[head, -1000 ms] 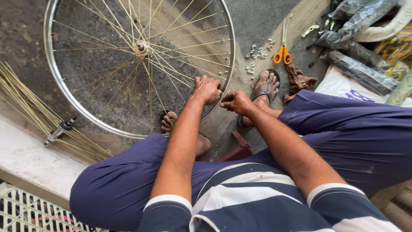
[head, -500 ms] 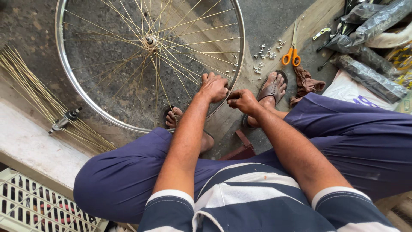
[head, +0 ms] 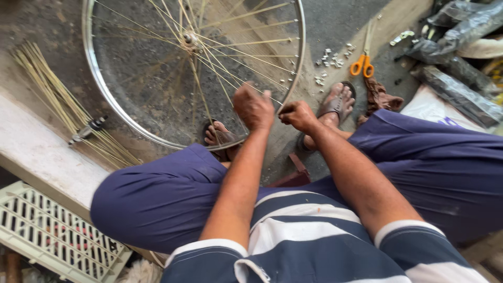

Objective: The person sits on the floor and works on a bicycle wheel, repeatedly picking up small metal nuts and screwing them onto the spokes near the rim. The person handles the wheel and the nuts by hand, moving around the circumference of the wheel to secure the components.

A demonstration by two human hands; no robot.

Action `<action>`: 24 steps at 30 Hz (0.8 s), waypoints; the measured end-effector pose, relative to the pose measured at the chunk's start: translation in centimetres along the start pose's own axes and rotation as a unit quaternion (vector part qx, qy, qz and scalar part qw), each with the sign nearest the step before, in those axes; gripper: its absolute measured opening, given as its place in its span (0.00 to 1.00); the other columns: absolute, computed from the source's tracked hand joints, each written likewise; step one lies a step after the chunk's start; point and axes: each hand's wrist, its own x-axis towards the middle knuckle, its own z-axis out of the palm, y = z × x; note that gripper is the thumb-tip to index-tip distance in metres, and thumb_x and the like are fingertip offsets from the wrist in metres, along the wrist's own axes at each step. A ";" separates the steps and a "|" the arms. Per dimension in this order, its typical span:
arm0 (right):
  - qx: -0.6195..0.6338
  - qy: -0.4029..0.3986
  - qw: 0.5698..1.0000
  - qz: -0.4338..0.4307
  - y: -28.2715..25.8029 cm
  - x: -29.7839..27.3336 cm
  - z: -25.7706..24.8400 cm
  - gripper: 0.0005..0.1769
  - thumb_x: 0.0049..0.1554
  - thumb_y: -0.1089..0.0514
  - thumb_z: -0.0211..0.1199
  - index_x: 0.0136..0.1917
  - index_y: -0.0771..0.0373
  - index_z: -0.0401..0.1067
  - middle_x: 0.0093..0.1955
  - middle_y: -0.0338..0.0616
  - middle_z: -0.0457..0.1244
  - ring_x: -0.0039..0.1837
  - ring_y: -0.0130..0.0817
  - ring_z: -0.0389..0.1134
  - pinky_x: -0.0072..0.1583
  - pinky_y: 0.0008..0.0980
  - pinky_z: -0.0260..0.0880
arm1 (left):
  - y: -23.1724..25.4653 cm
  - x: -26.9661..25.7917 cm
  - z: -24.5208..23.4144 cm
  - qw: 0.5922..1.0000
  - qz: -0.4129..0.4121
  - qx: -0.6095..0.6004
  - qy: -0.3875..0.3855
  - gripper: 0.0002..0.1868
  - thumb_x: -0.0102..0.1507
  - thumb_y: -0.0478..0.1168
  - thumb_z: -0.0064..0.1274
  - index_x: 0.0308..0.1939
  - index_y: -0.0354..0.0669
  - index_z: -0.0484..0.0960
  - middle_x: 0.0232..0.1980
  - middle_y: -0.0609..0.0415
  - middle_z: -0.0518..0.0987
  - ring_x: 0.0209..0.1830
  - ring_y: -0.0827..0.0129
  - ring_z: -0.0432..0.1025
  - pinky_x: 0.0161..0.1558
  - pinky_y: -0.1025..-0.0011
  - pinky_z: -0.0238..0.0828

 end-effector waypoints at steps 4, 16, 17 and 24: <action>0.009 -0.011 0.999 -0.033 0.1 0.2 0.0 0.09 0.56 0.64 0.67 0.49 0.69 0.80 0.38 0.45 0.71 0.39 0.28 0.71 0.44 0.30 0.73 | -1.8 -0.4 0.8 0.963 -0.247 0.018 -0.109 0.28 0.60 0.52 0.60 0.58 0.40 0.75 0.51 0.42 0.80 0.51 0.44 0.74 0.55 0.44 0.63; 0.125 0.053 0.990 -0.049 1.0 2.7 -1.0 0.10 0.57 0.64 0.67 0.51 0.71 0.79 0.40 0.45 0.71 0.39 0.30 0.71 0.42 0.28 0.73 | -6.4 -1.6 1.2 0.933 -0.178 -0.064 -0.305 0.14 0.60 0.51 0.58 0.43 0.48 0.84 0.47 0.45 0.83 0.50 0.49 0.77 0.51 0.55 0.72; 0.158 0.062 0.985 -0.044 0.9 2.9 -1.5 0.11 0.56 0.64 0.68 0.52 0.71 0.78 0.40 0.45 0.71 0.40 0.30 0.72 0.43 0.28 0.74 | -7.1 -1.0 2.0 0.933 -0.165 -0.106 -0.302 0.14 0.61 0.50 0.57 0.43 0.47 0.83 0.46 0.45 0.84 0.49 0.50 0.78 0.51 0.56 0.73; 0.218 0.027 0.975 -0.036 0.3 0.1 -1.8 0.11 0.56 0.65 0.68 0.53 0.69 0.78 0.44 0.46 0.72 0.44 0.32 0.73 0.48 0.28 0.78 | -4.8 -0.3 4.7 0.939 -0.159 -0.146 -0.268 0.15 0.61 0.50 0.57 0.45 0.47 0.77 0.44 0.48 0.85 0.46 0.52 0.79 0.49 0.55 0.73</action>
